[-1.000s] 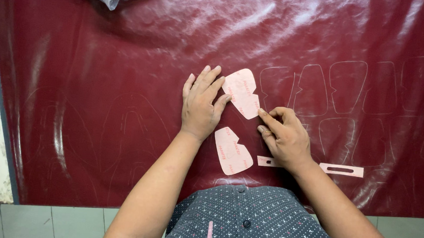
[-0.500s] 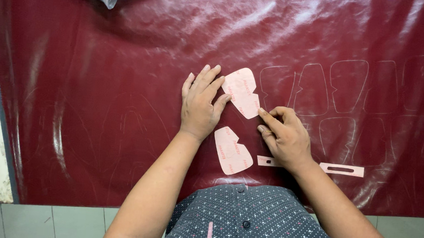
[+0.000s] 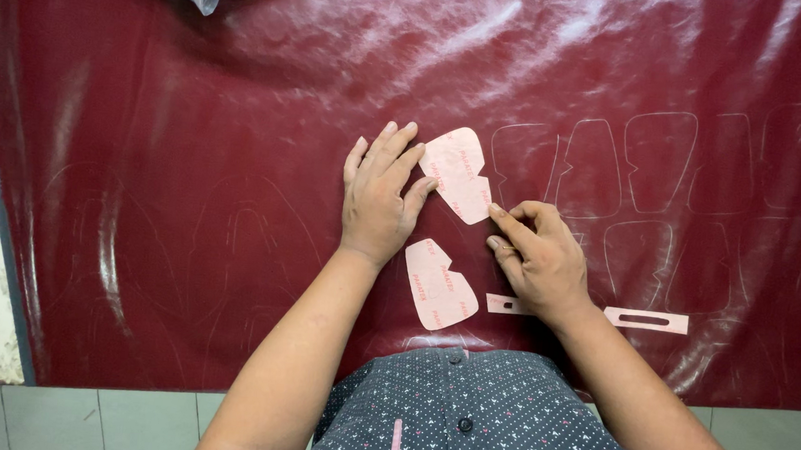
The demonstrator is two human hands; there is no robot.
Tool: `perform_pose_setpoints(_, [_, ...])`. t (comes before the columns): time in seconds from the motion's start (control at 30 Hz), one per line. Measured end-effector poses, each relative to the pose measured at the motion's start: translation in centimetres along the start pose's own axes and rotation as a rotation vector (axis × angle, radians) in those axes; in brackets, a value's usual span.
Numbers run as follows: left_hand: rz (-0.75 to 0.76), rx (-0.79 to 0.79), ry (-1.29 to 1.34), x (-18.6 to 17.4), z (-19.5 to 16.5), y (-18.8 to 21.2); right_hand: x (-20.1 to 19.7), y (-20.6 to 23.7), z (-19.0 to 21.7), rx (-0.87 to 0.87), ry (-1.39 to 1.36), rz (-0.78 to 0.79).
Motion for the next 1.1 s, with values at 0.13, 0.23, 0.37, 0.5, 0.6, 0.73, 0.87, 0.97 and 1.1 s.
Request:
perform_pose_setpoints(0.13, [0.001, -0.004, -0.008, 0.0, 0.0, -0.1, 0.0, -0.1, 0.0, 0.000, -0.007, 0.002])
perform_pose_setpoints(0.23, [-0.004, 0.003, 0.003, -0.2, -0.2, -0.1, -0.1, -0.1, 0.0, 0.002, -0.018, -0.003])
perform_pose_setpoints(0.37, [-0.022, 0.020, 0.014, -0.3, -0.4, 0.0, -0.1, -0.1, 0.0, 0.011, -0.023, -0.003])
perform_pose_setpoints(0.5, [-0.009, 0.109, -0.139, 0.5, -1.2, 0.5, -0.3, -0.2, 0.2, -0.006, -0.018, -0.009])
perform_pose_setpoints(0.6, [0.021, 0.129, -0.221, 1.6, -1.9, 1.1, -0.4, -0.3, 0.2, -0.009, -0.018, -0.012])
perform_pose_setpoints(0.73, [0.086, 0.040, -0.075, 1.8, -2.3, 2.0, -0.5, -0.3, 0.3, -0.011, -0.016, -0.015])
perform_pose_setpoints(0.87, [0.131, 0.041, -0.079, 1.5, -2.6, 2.1, -0.5, -0.3, 0.3, -0.019, -0.009, -0.015])
perform_pose_setpoints(0.97, [0.127, 0.028, -0.083, 1.4, -2.5, 2.0, -0.5, -0.3, 0.3, -0.027, -0.011, -0.022])
perform_pose_setpoints(1.1, [0.116, 0.039, -0.094, 1.4, -2.6, 2.0, -0.4, -0.3, 0.2, -0.028, -0.009, -0.025])
Point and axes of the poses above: each hand's wrist, its own y-axis away from the middle knuckle, its own x-axis out of the palm, z = x × y, the point moved 7 cm from there along -y, towards the middle knuckle, and after that the axes turned 9 degrees about -x, right-handed, at the moved point
